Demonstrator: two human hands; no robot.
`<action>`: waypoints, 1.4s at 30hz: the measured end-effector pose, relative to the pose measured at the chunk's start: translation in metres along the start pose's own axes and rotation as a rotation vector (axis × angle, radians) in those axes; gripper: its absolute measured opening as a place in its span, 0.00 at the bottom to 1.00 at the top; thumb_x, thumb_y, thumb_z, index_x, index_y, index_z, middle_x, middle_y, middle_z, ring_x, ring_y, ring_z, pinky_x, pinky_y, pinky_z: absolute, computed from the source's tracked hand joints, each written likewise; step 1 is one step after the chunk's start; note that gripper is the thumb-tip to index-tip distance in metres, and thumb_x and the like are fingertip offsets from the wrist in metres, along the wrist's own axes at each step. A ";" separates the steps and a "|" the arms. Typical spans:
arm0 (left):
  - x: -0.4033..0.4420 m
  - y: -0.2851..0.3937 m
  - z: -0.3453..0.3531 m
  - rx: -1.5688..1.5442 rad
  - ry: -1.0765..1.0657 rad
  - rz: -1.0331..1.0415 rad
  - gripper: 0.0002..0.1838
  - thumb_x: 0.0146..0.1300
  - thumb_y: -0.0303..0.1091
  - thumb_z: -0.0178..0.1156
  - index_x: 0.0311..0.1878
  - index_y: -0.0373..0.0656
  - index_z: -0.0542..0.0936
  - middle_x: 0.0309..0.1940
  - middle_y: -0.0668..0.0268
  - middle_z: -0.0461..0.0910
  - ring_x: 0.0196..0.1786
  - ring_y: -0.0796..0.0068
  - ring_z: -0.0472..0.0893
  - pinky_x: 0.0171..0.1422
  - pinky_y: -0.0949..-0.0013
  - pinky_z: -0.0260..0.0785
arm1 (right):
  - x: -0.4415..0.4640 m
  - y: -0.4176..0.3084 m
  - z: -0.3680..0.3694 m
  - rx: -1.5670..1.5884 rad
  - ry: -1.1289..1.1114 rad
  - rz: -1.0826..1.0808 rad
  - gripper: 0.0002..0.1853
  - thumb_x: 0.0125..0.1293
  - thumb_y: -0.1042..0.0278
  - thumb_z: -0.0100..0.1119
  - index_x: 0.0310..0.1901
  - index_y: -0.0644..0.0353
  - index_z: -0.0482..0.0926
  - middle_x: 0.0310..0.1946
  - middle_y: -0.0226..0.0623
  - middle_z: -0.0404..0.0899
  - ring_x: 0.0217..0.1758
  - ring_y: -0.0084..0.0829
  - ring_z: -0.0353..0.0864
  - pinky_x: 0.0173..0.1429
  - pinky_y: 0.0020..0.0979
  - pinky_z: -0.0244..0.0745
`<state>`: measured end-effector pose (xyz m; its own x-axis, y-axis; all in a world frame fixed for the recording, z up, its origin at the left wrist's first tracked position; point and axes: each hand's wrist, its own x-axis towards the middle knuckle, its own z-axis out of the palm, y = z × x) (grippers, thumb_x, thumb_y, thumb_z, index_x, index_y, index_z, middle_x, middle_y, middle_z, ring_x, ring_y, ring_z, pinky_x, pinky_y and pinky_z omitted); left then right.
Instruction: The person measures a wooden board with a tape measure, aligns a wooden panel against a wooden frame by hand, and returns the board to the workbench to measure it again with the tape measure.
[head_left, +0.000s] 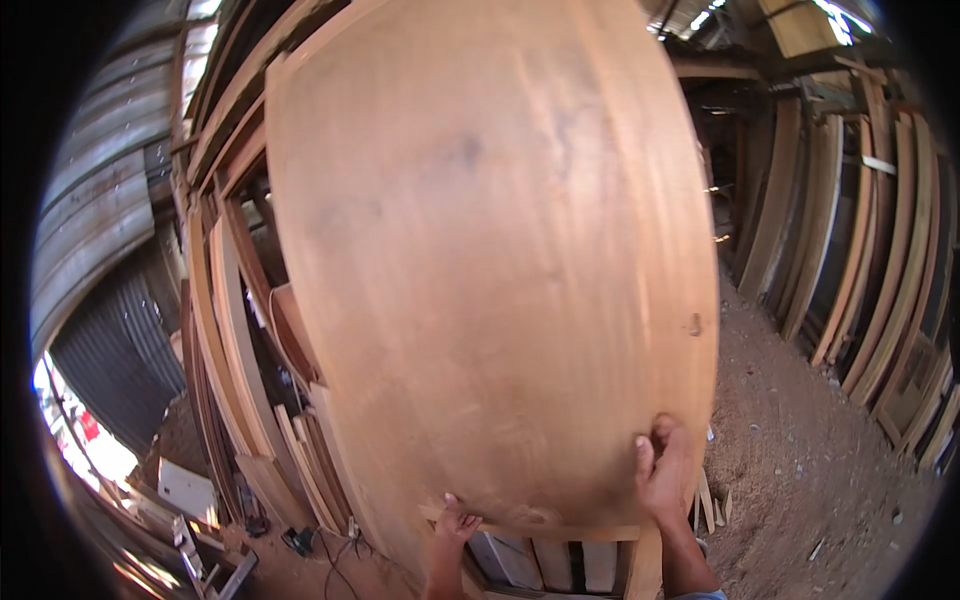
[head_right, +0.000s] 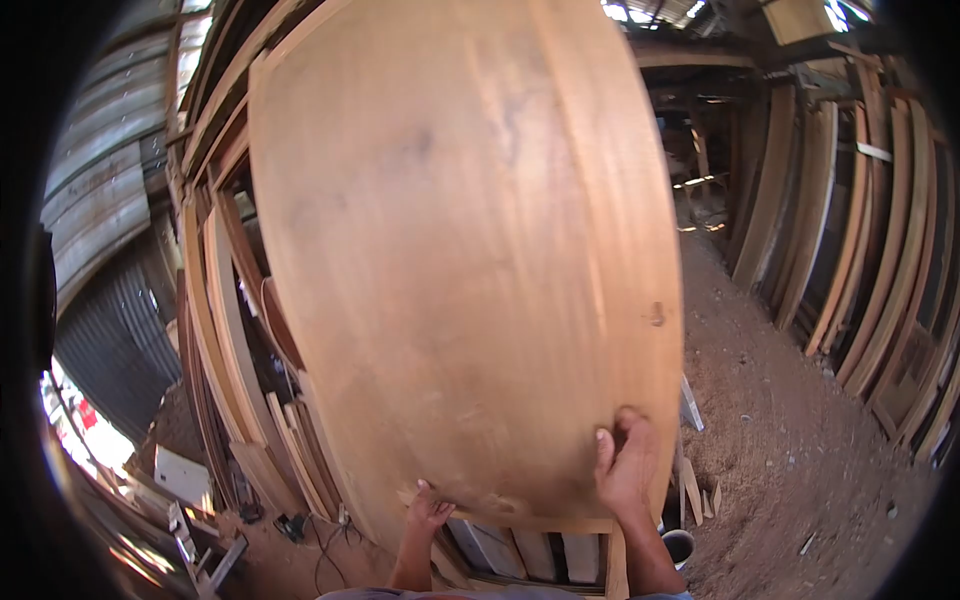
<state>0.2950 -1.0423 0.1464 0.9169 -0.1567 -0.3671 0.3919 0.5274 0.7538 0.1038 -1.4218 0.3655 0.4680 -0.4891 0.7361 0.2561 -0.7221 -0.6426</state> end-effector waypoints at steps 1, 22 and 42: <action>0.004 -0.003 -0.007 -0.031 0.015 0.003 0.47 0.50 0.70 0.60 0.65 0.45 0.63 0.61 0.60 0.66 0.61 0.58 0.69 0.66 0.51 0.59 | 0.005 -0.010 0.008 0.002 -0.029 -0.020 0.20 0.63 0.67 0.55 0.54 0.67 0.67 0.42 0.53 0.71 0.46 0.50 0.72 0.49 0.46 0.66; 0.008 0.048 -0.078 -0.480 -0.458 -0.374 0.45 0.53 0.62 0.61 0.54 0.25 0.65 0.51 0.47 0.72 0.58 0.52 0.72 0.67 0.50 0.63 | 0.028 0.003 0.092 -0.657 0.705 -0.055 0.29 0.73 0.55 0.38 0.62 0.77 0.62 0.61 0.61 0.64 0.64 0.52 0.63 0.68 0.43 0.55; 0.050 0.050 -0.115 -0.427 -0.467 -0.402 0.27 0.64 0.52 0.56 0.52 0.37 0.69 0.47 0.48 0.76 0.49 0.49 0.79 0.62 0.43 0.68 | 0.027 0.001 0.086 -0.853 0.703 0.119 0.27 0.72 0.56 0.37 0.56 0.76 0.68 0.51 0.63 0.72 0.56 0.56 0.70 0.60 0.45 0.63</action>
<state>0.3519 -0.9278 0.1034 0.6827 -0.6941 -0.2285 0.7277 0.6175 0.2986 0.1890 -1.3939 0.3663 -0.2016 -0.5512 0.8097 -0.5505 -0.6200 -0.5591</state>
